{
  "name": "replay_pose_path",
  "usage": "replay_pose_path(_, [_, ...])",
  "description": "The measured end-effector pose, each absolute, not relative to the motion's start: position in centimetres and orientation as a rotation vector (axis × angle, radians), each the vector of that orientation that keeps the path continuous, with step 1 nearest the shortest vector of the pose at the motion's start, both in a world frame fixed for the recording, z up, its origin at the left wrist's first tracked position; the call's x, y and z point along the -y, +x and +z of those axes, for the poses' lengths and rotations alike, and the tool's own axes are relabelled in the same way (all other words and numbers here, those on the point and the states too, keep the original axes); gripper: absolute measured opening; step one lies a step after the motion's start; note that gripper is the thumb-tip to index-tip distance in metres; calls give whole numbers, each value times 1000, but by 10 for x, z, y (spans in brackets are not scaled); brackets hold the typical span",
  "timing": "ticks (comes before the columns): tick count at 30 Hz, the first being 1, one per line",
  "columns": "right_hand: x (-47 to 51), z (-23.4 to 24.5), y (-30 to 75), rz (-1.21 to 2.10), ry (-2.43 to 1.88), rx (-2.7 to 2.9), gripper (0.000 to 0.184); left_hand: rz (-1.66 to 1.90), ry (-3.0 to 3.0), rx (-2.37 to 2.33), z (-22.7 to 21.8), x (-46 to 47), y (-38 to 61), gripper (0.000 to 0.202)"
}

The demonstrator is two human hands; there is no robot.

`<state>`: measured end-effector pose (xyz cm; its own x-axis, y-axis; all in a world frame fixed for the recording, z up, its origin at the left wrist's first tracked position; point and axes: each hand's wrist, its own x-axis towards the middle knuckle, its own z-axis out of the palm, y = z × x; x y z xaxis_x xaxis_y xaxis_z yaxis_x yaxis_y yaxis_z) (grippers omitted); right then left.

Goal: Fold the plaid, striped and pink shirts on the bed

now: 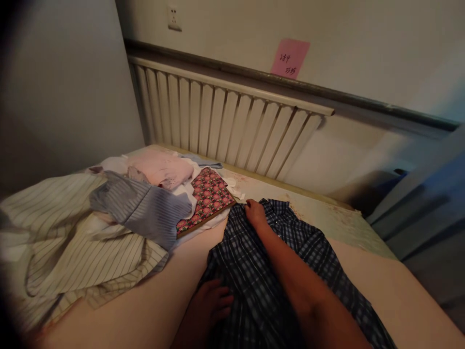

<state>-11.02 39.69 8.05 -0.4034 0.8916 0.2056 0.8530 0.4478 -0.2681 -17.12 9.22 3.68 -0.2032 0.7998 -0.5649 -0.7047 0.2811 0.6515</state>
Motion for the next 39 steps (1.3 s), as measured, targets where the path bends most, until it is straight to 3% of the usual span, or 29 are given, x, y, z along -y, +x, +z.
replay_pose_path(9, [-279, 41, -55, 112, -959, 2565, 49, 1420, 117, -1102, 32, -96, -172, 42])
replay_pose_path(14, [-279, 26, -50, 28, -1099, 2639, 51, 1403, 92, -1135, 36, -96, -171, 41])
replay_pose_path(22, [-263, 46, -44, 144, -1129, 2671, 53, 1460, 98, -1036, 26, -97, -174, 43])
replay_pose_path(28, [-243, 47, -12, 37, -1106, 2662, 56, 1520, 164, -994, 16, -96, -172, 44])
replay_pose_path(39, [-250, 27, 4, -56, -1198, 2606, 52, 1489, 167, -1124, 40, -94, -169, 32])
